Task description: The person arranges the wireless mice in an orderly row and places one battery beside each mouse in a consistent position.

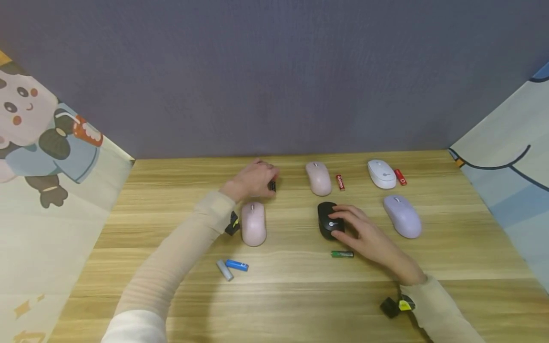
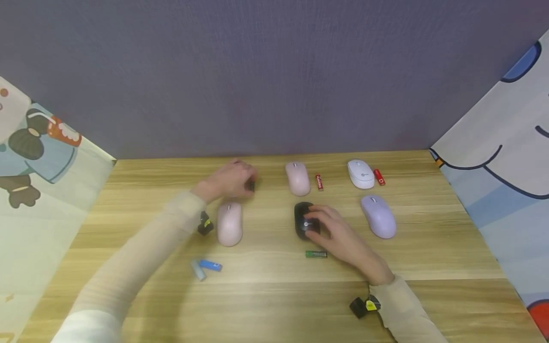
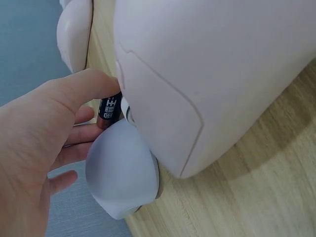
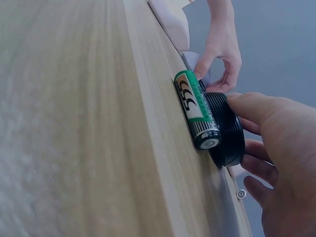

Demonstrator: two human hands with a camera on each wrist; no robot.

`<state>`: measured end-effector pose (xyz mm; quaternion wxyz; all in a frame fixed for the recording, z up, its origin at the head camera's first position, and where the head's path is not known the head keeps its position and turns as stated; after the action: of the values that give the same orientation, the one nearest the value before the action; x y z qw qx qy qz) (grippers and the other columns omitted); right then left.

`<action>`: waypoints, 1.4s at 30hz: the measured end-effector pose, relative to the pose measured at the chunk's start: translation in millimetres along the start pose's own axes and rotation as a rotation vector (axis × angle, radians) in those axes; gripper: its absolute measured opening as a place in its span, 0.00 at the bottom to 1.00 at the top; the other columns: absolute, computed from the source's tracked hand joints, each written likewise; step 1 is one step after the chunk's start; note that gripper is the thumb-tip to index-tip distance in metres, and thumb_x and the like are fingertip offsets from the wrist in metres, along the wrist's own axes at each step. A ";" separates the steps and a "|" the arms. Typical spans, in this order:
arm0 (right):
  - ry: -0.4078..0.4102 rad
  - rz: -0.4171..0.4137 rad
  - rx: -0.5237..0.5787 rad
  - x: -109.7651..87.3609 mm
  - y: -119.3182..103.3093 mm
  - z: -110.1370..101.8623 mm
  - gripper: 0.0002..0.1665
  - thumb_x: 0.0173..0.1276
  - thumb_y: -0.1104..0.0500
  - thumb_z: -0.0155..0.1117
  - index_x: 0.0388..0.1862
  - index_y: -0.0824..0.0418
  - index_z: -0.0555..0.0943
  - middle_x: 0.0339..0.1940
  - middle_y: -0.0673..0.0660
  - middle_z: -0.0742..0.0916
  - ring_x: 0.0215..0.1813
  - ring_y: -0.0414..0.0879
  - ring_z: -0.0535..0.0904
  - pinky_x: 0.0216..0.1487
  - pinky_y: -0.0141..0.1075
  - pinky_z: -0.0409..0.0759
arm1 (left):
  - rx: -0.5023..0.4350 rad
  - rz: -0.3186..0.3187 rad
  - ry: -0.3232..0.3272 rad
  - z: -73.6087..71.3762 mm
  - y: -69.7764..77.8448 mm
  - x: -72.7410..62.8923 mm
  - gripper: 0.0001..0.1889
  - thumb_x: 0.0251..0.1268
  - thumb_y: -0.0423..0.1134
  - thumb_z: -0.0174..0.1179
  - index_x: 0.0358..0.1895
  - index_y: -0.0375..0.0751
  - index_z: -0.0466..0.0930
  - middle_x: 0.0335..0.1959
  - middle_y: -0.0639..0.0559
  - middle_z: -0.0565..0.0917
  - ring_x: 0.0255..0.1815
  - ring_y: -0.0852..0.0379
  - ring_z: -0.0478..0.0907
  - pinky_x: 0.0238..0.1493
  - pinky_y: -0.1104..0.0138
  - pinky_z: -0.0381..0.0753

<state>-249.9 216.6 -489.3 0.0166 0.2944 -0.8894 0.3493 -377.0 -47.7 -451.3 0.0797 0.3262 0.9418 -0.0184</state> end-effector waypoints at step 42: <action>0.004 0.002 0.016 -0.3 1.2 0.5 0.23 0.72 0.55 0.70 0.65 0.51 0.79 0.72 0.57 0.77 0.74 0.60 0.70 0.72 0.61 0.72 | 0.019 -0.006 -0.015 3.2 -1.5 -2.2 0.26 0.65 0.54 0.67 0.61 0.44 0.79 0.61 0.49 0.83 0.69 0.47 0.74 0.80 0.52 0.58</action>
<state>-250.2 217.2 -490.5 0.0156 0.2929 -0.8868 0.3571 -375.8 -50.6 -454.1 0.0837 0.3239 0.9419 -0.0299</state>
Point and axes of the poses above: each hand's wrist, its own x-axis towards the middle knuckle, its own z-axis out of the palm, y = z × x, the point moved 6 cm from there along x, towards the middle knuckle
